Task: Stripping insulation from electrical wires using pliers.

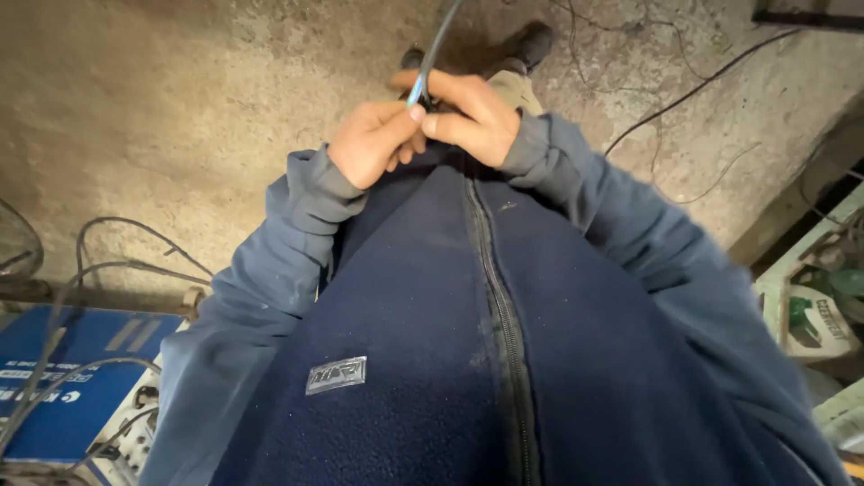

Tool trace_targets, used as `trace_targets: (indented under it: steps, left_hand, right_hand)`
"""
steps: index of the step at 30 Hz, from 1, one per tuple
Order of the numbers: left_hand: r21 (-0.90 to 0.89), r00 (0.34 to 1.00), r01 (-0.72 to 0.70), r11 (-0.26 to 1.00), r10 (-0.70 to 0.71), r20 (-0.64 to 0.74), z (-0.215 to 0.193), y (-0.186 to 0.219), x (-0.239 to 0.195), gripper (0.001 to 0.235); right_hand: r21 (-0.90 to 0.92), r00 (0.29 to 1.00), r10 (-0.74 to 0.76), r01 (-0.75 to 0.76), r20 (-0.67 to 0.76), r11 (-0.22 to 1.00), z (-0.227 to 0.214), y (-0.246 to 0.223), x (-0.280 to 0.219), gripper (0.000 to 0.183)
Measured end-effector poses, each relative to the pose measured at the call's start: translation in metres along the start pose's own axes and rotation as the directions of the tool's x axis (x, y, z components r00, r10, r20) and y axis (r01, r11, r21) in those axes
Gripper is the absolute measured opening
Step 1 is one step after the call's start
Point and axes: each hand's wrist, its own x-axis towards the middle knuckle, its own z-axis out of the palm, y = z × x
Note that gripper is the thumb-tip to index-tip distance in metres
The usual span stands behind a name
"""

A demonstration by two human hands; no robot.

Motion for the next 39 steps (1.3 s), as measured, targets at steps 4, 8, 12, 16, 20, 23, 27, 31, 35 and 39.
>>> trace_targets:
  steps: [4, 8, 12, 16, 20, 23, 27, 31, 35, 39]
  left_hand:
    - [0.150, 0.999, -0.052, 0.987, 0.049, 0.021, 0.009, -0.021, 0.017, 0.040]
    - [0.463, 0.995, -0.065, 0.884, 0.091, -0.034, 0.029, 0.003, 0.020, 0.038]
    - [0.685, 0.928, -0.327, 0.651, 0.357, 0.104, 0.042, 0.015, 0.016, 0.032]
    - [0.728, 0.950, -0.290, 0.621, 0.281, 0.138, 0.043, 0.017, 0.016, 0.035]
    - [0.721, 0.959, -0.279, 0.634, 0.221, 0.178, 0.043, 0.019, 0.022, 0.034]
    - [0.688, 0.965, -0.262, 0.676, 0.173, 0.198, 0.043, 0.016, 0.029, 0.034]
    - [0.636, 0.975, -0.170, 0.753, 0.034, 0.220, 0.043, 0.022, 0.036, 0.033]
    - [0.610, 0.958, -0.230, 0.758, 0.067, 0.278, 0.039, 0.024, 0.040, 0.032]
    - [0.769, 0.866, -0.453, 0.451, 0.428, 0.259, 0.031, 0.028, 0.036, 0.027]
    - [0.745, 0.657, -0.606, 0.279, 0.704, 0.270, 0.028, 0.048, 0.047, 0.023]
  right_hand:
    - [0.713, 0.916, 0.393, -0.325, 0.075, 0.622, 0.040, 0.034, -0.021, 0.034]
    - [0.399, 0.816, 0.557, -0.465, -0.152, 0.790, 0.036, 0.036, -0.038, 0.040]
    - [0.268, 0.861, 0.461, -0.402, -0.215, 0.875, 0.035, 0.061, -0.064, 0.039]
    - [0.155, 0.958, 0.135, -0.097, -0.253, 0.983, 0.033, 0.090, -0.084, 0.052]
    - [-0.269, 0.961, -0.052, -0.024, -0.271, 0.963, 0.026, 0.093, -0.091, 0.057]
    - [-0.402, 0.965, -0.102, -0.004, -0.242, 0.916, 0.019, 0.095, -0.095, 0.062]
    - [-0.501, 0.963, -0.174, 0.048, -0.208, 0.864, 0.009, 0.091, -0.096, 0.063]
    - [-0.576, 0.961, -0.192, 0.043, -0.200, 0.817, -0.003, 0.078, -0.098, 0.060]
    - [-0.565, 0.970, -0.139, 0.001, -0.201, 0.825, 0.001, 0.060, -0.103, 0.042]
    - [-0.412, 0.961, -0.047, -0.073, -0.274, 0.908, -0.005, 0.047, -0.099, 0.027]
